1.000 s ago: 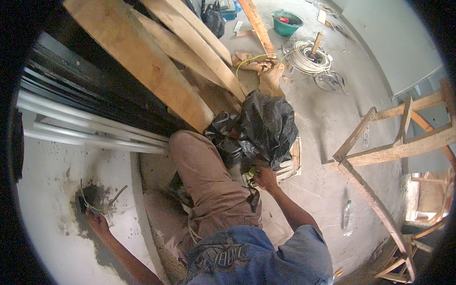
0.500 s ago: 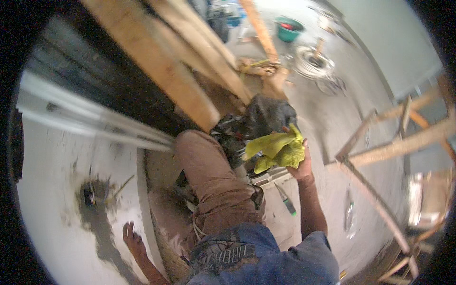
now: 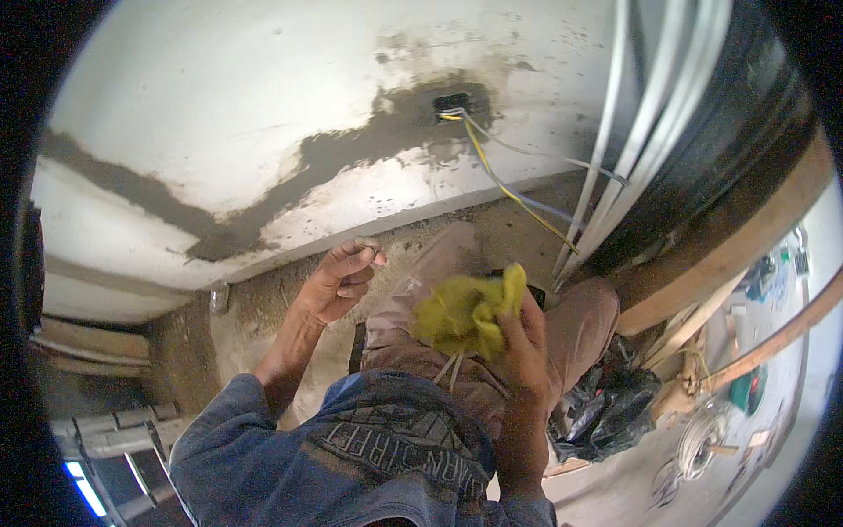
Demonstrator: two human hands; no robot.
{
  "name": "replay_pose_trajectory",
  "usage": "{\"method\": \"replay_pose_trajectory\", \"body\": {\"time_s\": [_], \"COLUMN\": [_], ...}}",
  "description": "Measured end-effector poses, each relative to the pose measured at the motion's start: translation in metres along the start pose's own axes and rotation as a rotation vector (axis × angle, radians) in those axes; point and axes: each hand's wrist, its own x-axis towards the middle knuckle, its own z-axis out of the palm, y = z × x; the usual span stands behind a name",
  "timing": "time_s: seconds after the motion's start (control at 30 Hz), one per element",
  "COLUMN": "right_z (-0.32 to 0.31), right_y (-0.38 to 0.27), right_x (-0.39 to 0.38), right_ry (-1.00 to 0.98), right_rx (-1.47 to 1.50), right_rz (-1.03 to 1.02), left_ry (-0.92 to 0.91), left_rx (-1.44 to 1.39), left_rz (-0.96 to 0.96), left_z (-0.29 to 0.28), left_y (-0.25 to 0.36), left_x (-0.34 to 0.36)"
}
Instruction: The person tightens screws on an electrical box in a wall using a screwdriver. The person then wipes a wire with a cloth, removes a new electrical outlet from its packaging, and positions it near the wall box.
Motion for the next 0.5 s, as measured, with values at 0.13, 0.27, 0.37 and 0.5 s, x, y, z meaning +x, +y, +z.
{"method": "replay_pose_trajectory", "body": {"time_s": [0.13, 0.27, 0.37, 0.5], "right_z": [0.074, 0.129, 0.137, 0.140], "right_y": [0.000, 0.028, 0.025, 0.035], "right_x": [0.035, 0.057, 0.063, 0.079], "right_ry": [-0.293, -0.457, -0.460, -0.251], "right_rx": [-0.168, -0.482, -0.441, -0.318], "right_rz": [-0.222, -0.725, -0.332, -0.101], "left_ry": [-0.024, -0.040, -0.017, -0.104], "left_rx": [-0.199, -0.231, -0.276, -0.262], "left_rz": [0.010, 0.090, 0.092, 0.102], "left_z": [-0.013, -0.024, -0.024, -0.014], "left_y": [-0.018, -0.046, -0.049, -0.035], "left_x": [-0.019, -0.013, -0.016, -0.026]}}
